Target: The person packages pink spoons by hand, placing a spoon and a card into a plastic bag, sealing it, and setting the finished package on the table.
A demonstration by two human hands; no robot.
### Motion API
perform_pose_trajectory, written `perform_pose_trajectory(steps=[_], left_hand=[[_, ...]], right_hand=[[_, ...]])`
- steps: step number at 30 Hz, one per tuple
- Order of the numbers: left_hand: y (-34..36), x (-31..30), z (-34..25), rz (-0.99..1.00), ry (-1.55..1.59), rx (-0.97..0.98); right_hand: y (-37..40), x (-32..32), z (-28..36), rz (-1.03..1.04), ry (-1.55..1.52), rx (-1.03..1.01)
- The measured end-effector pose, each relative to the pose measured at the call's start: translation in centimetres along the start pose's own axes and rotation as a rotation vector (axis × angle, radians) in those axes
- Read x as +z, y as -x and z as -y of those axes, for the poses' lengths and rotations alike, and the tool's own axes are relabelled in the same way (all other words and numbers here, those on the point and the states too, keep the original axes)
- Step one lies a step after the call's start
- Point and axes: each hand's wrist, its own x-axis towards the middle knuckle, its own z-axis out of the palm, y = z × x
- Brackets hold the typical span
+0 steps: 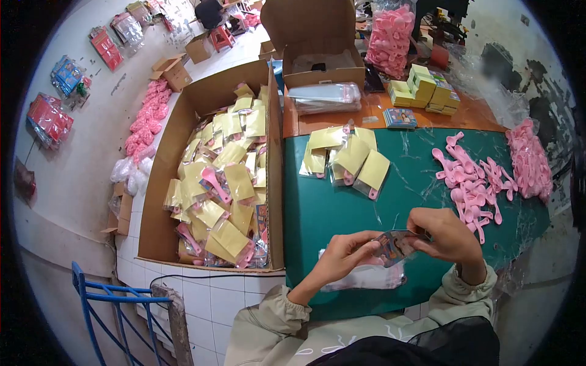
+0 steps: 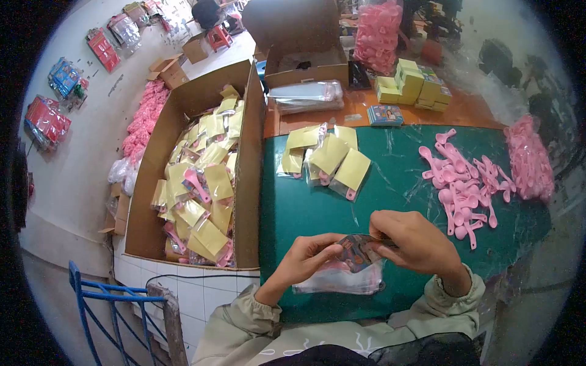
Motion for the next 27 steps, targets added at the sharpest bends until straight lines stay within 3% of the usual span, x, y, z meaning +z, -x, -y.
perform_pose_trajectory(steps=[3, 8, 11, 14, 17, 20, 23, 26, 27], left_hand=[[0.3, -0.3, -0.6, 0.01, -0.043, -0.009], [0.3, 0.1, 0.3, 0.087, -0.126, 0.077], [0.6, 0.3, -1.0, 0.1, -0.201, -0.045], [0.9, 0.5, 0.0, 0.074, -0.398, 0.041], [1.5, 0.0, 0.2, 0.174, -0.516, 0.006], [3.1, -1.5, 1.3, 0.23, -0.292, 0.1], [4.6, -2.3, 2.4, 0.112, -0.062, 0.038], [5.4, -2.5, 2.6, 0.017, 0.002, -0.016], [5.4, -2.4, 2.5, 0.007, 0.033, -0.008]], right_hand=[[0.7, -0.2, 0.1, -0.058, -0.086, 0.082], [0.3, 1.2, -0.1, 0.087, -0.069, 0.019], [0.5, 2.7, -0.3, 0.083, 0.037, 0.001], [0.9, 3.2, -1.1, 0.129, -0.076, -0.06], [1.1, 3.8, -2.3, 0.151, -0.259, -0.005], [1.8, 4.0, -3.0, 0.084, -0.242, 0.168], [3.3, 5.4, -4.4, 0.021, -0.52, 0.409], [3.6, 6.8, -4.0, -0.067, -1.091, 0.438], [3.8, 7.1, -4.0, -0.069, -1.061, 0.462]])
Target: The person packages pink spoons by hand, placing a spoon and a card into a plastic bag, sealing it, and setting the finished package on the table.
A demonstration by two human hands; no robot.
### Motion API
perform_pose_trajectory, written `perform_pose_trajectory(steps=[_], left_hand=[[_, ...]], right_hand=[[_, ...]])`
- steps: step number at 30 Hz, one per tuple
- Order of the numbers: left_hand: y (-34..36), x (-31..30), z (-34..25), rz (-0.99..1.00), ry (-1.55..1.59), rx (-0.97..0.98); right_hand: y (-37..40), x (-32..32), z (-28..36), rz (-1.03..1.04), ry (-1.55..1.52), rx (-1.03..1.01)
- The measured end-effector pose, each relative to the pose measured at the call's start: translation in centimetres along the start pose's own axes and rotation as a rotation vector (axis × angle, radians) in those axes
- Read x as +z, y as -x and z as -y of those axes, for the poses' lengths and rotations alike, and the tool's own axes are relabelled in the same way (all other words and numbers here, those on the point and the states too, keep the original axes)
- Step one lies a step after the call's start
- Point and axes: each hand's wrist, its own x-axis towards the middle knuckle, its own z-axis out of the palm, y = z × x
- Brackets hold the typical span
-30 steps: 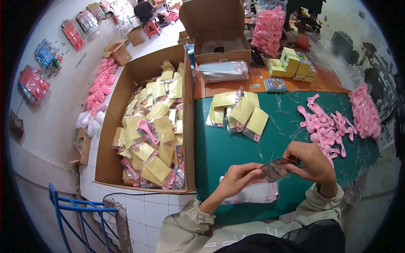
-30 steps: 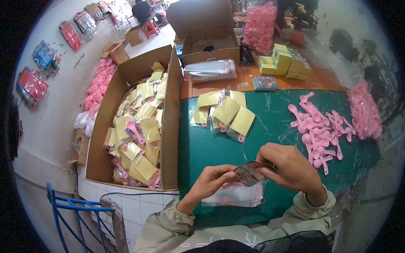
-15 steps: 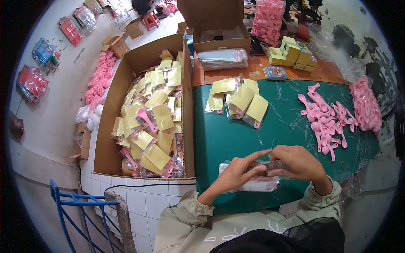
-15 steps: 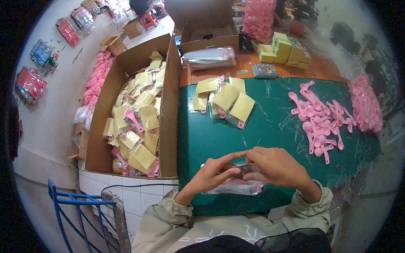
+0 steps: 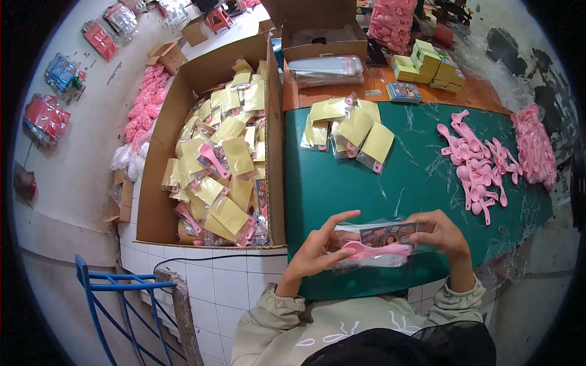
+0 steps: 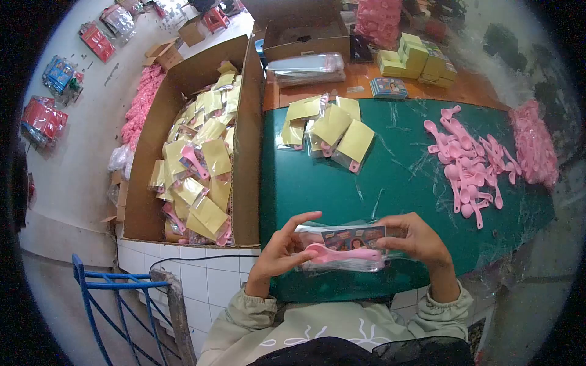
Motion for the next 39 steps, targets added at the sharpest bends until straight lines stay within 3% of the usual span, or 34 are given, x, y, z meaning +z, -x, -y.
perform_pose_trajectory(steps=[4, 7, 10, 11, 14, 17, 18, 24, 27, 33, 36, 39], left_hand=[[-0.2, 0.6, -0.5, 0.049, 0.017, 0.024], [-0.4, 1.0, -1.0, 0.072, -0.215, -0.018], [-0.5, 2.3, 1.2, -0.343, -0.473, 0.097], [-0.2, 2.7, 1.9, -0.337, -0.359, 0.035], [1.3, 3.6, 2.5, -0.235, -0.046, -0.134], [2.5, 4.2, 4.1, -0.207, 0.346, -0.236], [3.0, 4.5, 4.2, -0.2, 0.359, -0.255], [3.9, 4.6, 4.5, -0.324, 0.29, -0.25], [3.7, 4.5, 4.0, -0.365, 0.218, -0.249], [3.9, 4.5, 4.1, -0.323, 0.219, -0.218], [3.5, 4.3, 3.7, -0.342, 0.403, -0.238], [3.1, 4.2, 3.6, -0.323, 0.471, -0.293]], right_hand=[[0.3, 0.1, -0.9, -0.038, 0.107, -0.01], [0.4, 0.3, -0.7, -0.103, 0.26, -0.077], [0.2, 1.2, -0.9, -0.282, 0.486, -0.277], [0.1, 1.6, -1.0, -0.355, 0.565, -0.364], [0.0, 3.7, -0.3, -0.024, 0.619, -0.435], [0.3, 4.5, -1.7, 0.272, 0.881, -0.404], [0.3, 4.7, -2.1, 0.277, 0.859, -0.33], [-1.7, 6.6, -4.3, 0.101, 0.924, -0.478], [-2.8, 7.7, -5.2, 0.075, 0.875, -0.44], [-3.2, 7.7, -4.5, 0.22, 0.729, -0.287], [-3.0, 7.6, -4.9, 0.196, 0.849, -0.568], [-2.8, 7.9, -4.8, 0.136, 0.999, -0.726]])
